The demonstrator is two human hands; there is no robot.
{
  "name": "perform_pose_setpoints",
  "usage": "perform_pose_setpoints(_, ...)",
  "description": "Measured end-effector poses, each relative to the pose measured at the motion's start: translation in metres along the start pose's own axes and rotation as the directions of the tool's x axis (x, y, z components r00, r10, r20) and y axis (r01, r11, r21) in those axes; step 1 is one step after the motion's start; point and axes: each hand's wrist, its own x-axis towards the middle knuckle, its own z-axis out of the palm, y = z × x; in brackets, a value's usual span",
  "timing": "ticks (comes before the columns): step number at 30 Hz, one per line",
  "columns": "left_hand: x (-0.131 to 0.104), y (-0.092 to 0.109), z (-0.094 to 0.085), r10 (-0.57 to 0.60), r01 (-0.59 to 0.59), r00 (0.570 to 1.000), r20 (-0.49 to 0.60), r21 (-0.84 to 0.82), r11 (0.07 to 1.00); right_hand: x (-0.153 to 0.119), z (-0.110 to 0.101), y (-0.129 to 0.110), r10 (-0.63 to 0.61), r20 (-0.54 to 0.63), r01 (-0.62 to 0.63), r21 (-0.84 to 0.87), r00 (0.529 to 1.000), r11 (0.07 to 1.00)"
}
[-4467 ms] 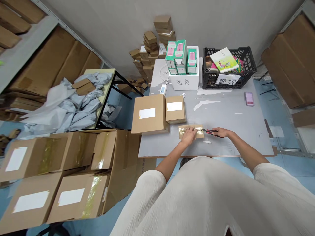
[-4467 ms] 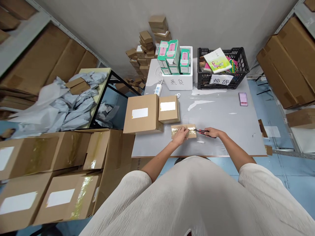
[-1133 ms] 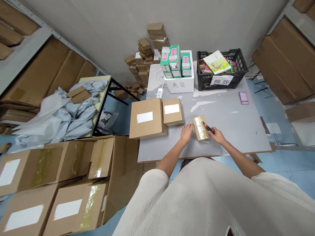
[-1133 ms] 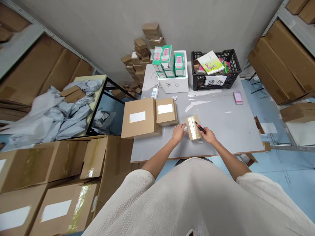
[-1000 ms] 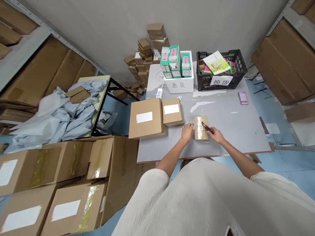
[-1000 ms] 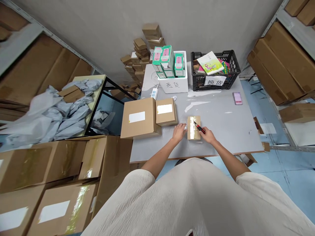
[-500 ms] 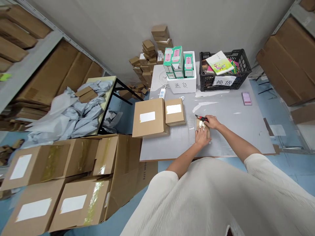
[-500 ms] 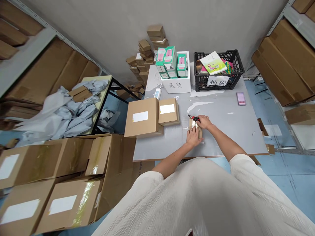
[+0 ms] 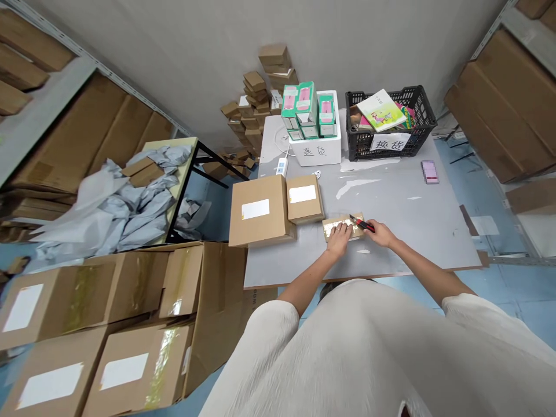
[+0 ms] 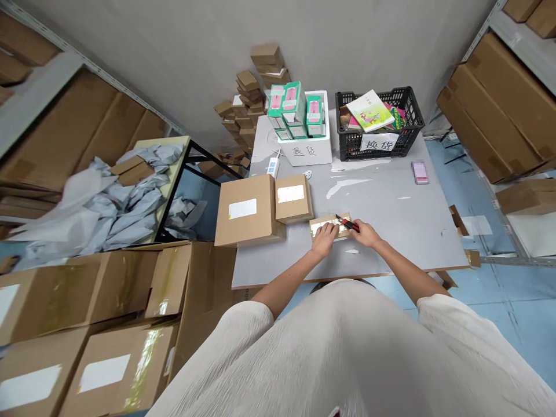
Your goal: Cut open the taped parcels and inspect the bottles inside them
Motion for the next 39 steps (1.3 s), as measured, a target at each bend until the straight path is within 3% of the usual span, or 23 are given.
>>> perform_pose_setpoints(3, -0.001, -0.004, -0.003, -0.001, 0.001, 1.000, -0.009, 0.012, 1.000, -0.003, 0.006, 0.000, 0.001, 0.024, -0.004, 0.148, 1.000, 0.989)
perform_pose_setpoints(6, 0.001, -0.002, -0.007, -0.011, 0.011, 0.999, -0.032, -0.017, 1.000, 0.002, -0.004, 0.007, 0.038, 0.066, -0.055, 0.273, 0.997, 0.961)
perform_pose_setpoints(12, 0.014, 0.005, -0.010, -0.015, 0.014, 1.000, -0.012, -0.081, 0.997, 0.007, -0.043, 0.030, 0.179, 0.102, -0.200, 0.273, 0.979, 0.941)
perform_pose_setpoints(20, 0.022, 0.002, -0.006, -0.019, 0.022, 0.999, 0.031, -0.098, 0.995, 0.000, -0.061, 0.040, 0.145, 0.207, -0.203, 0.293, 0.967, 0.934)
perform_pose_setpoints(27, 0.022, 0.002, -0.001, -0.047, 0.050, 0.999, 0.024, -0.128, 0.991, 0.009, -0.071, 0.037, 0.001, 0.146, 0.004, -0.037, 0.989, 0.999)
perform_pose_setpoints(34, 0.017, 0.001, -0.006, -0.024, 0.029, 0.999, 0.046, -0.113, 0.993, 0.027, -0.070, 0.031, -0.072, 0.201, 0.133, -0.307, 0.977, 0.943)
perform_pose_setpoints(39, 0.014, 0.002, -0.006, -0.013, 0.016, 1.000, 0.028, -0.110, 0.994, 0.048, -0.065, 0.025, -0.132, 0.238, 0.220, -0.396, 0.962, 0.892)
